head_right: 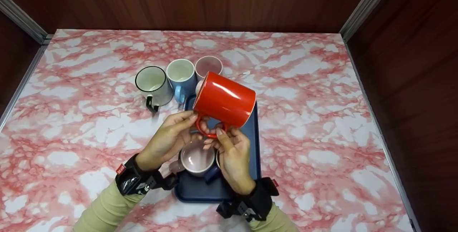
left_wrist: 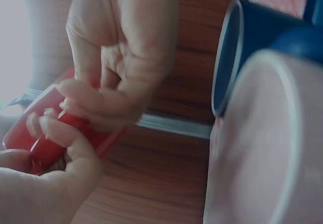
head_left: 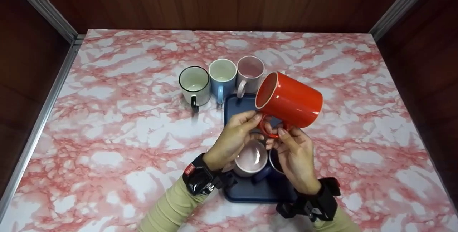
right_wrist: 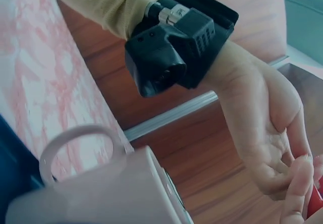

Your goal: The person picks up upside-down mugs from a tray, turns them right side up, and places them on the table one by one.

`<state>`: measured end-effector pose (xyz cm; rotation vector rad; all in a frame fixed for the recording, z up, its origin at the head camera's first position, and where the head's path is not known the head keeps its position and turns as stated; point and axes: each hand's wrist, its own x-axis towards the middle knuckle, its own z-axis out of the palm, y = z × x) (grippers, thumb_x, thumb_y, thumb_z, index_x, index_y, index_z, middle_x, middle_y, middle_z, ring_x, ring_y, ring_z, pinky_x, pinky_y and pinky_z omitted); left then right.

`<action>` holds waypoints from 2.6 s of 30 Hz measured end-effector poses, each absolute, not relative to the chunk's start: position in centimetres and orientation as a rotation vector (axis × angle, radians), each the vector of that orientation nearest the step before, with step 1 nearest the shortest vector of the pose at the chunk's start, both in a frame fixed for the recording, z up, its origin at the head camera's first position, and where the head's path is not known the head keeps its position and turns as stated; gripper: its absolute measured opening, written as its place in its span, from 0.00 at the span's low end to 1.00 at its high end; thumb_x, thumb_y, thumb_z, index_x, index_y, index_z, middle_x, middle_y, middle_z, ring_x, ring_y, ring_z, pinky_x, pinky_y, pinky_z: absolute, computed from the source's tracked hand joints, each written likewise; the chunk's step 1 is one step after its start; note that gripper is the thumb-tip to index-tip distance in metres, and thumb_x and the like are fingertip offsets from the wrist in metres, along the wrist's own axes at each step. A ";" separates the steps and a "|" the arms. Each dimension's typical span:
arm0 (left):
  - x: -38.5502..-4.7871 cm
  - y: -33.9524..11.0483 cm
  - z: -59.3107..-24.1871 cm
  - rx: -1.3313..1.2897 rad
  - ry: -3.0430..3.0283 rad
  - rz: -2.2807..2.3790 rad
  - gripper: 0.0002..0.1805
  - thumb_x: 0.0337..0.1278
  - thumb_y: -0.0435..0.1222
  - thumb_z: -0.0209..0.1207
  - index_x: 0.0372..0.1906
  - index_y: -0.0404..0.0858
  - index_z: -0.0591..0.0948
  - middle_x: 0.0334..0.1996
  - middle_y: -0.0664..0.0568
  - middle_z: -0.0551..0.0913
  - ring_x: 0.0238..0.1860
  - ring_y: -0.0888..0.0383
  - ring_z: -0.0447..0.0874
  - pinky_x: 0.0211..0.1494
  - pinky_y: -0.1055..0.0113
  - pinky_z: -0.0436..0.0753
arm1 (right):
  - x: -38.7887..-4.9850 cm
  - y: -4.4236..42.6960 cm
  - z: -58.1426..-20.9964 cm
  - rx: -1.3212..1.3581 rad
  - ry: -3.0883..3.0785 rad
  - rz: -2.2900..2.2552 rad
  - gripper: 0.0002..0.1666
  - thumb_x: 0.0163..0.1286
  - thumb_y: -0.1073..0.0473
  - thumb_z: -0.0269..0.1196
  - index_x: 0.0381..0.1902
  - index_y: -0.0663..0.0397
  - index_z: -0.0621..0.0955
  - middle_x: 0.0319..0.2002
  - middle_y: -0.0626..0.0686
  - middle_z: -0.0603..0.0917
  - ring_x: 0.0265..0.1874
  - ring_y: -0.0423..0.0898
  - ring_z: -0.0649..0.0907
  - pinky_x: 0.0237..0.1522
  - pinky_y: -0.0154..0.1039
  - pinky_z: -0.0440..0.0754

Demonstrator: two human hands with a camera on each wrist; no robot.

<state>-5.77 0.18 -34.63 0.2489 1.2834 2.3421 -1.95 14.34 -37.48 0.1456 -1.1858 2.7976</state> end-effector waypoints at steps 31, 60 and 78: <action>-6.6 -5.4 -38.6 0.247 1.899 2.220 0.16 0.65 0.33 0.48 0.50 0.24 0.73 0.43 0.38 0.80 0.46 0.53 0.78 0.50 0.52 0.74 | -12.4 26.1 -43.4 -0.008 -1.693 2.439 0.09 0.59 0.71 0.61 0.35 0.74 0.75 0.29 0.63 0.77 0.23 0.59 0.82 0.25 0.50 0.81; -6.4 -6.8 -40.3 0.099 2.001 2.144 0.15 0.64 0.33 0.49 0.49 0.26 0.74 0.40 0.39 0.81 0.48 0.41 0.75 0.49 0.51 0.73 | -17.4 22.3 -40.9 -0.374 -2.353 2.159 0.08 0.63 0.75 0.48 0.37 0.79 0.70 0.18 0.54 0.79 0.10 0.42 0.79 0.18 0.35 0.80; -6.5 -6.8 -41.2 0.071 1.999 2.121 0.15 0.64 0.33 0.49 0.48 0.25 0.74 0.38 0.41 0.81 0.48 0.40 0.75 0.48 0.52 0.73 | -18.2 21.0 -41.6 -0.302 -2.556 1.946 0.10 0.62 0.73 0.52 0.37 0.80 0.74 0.22 0.58 0.78 0.11 0.42 0.79 0.17 0.37 0.80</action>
